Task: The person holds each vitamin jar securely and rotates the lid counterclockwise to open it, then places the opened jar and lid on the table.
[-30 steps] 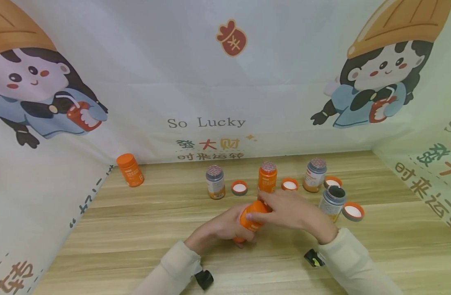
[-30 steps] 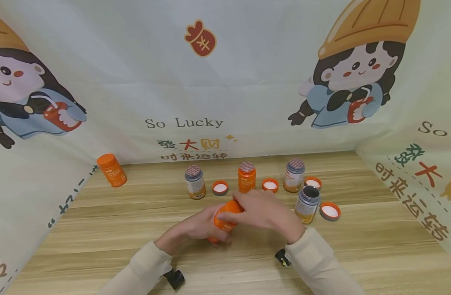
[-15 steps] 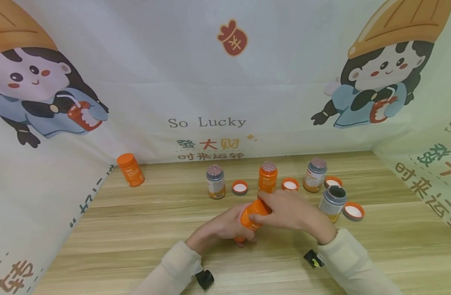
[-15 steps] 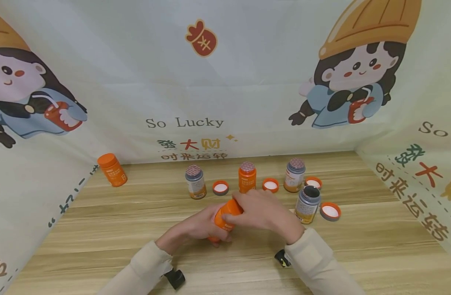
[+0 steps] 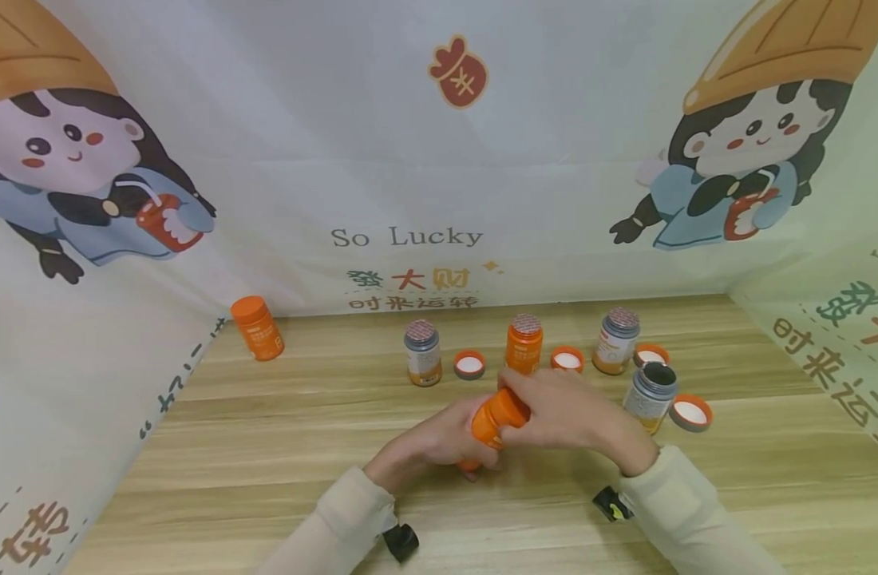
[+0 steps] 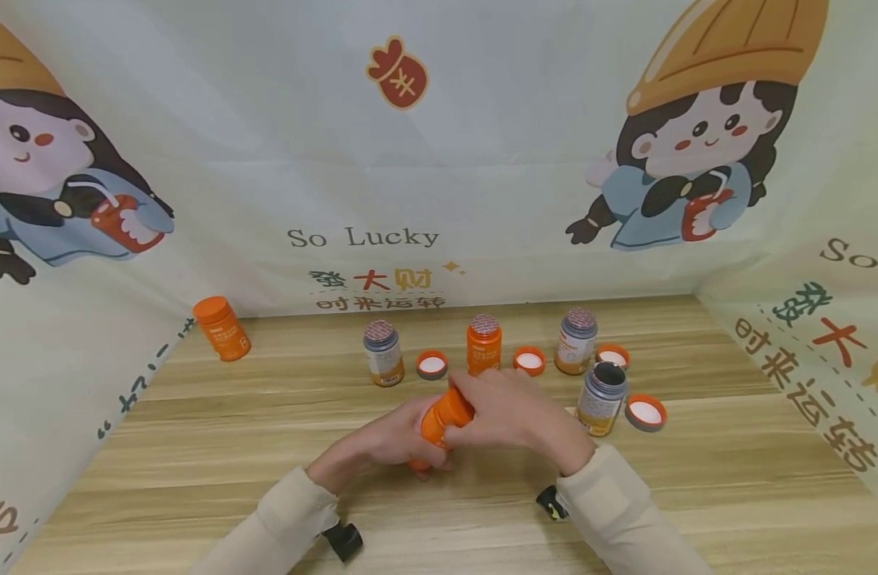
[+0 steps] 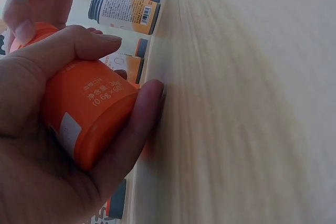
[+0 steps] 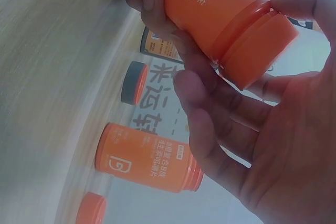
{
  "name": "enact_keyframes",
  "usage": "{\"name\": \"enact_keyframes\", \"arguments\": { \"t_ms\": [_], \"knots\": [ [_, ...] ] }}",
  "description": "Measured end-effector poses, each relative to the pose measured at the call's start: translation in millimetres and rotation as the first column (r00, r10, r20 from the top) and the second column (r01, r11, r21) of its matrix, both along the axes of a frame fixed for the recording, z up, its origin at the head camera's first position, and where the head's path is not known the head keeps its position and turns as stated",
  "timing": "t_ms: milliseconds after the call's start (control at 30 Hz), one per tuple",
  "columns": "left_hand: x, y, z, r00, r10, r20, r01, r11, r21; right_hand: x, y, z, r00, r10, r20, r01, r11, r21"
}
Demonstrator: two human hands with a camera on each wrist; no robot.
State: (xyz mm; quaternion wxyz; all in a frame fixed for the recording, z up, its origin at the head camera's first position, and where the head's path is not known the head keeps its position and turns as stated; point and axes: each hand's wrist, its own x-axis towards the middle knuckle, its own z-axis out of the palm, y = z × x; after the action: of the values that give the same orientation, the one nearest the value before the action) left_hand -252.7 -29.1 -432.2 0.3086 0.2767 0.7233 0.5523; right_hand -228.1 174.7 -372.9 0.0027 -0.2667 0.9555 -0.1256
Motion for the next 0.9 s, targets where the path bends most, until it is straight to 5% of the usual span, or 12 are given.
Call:
{"name": "enact_keyframes", "arguments": {
  "t_ms": [900],
  "knots": [
    [0.8,0.6,1.5,1.0,-0.004,-0.029,0.003,1.0,-0.021,-1.0,7.2,1.8,0.992,0.126,-0.002,-0.126,0.989,-0.076]
  ]
}}
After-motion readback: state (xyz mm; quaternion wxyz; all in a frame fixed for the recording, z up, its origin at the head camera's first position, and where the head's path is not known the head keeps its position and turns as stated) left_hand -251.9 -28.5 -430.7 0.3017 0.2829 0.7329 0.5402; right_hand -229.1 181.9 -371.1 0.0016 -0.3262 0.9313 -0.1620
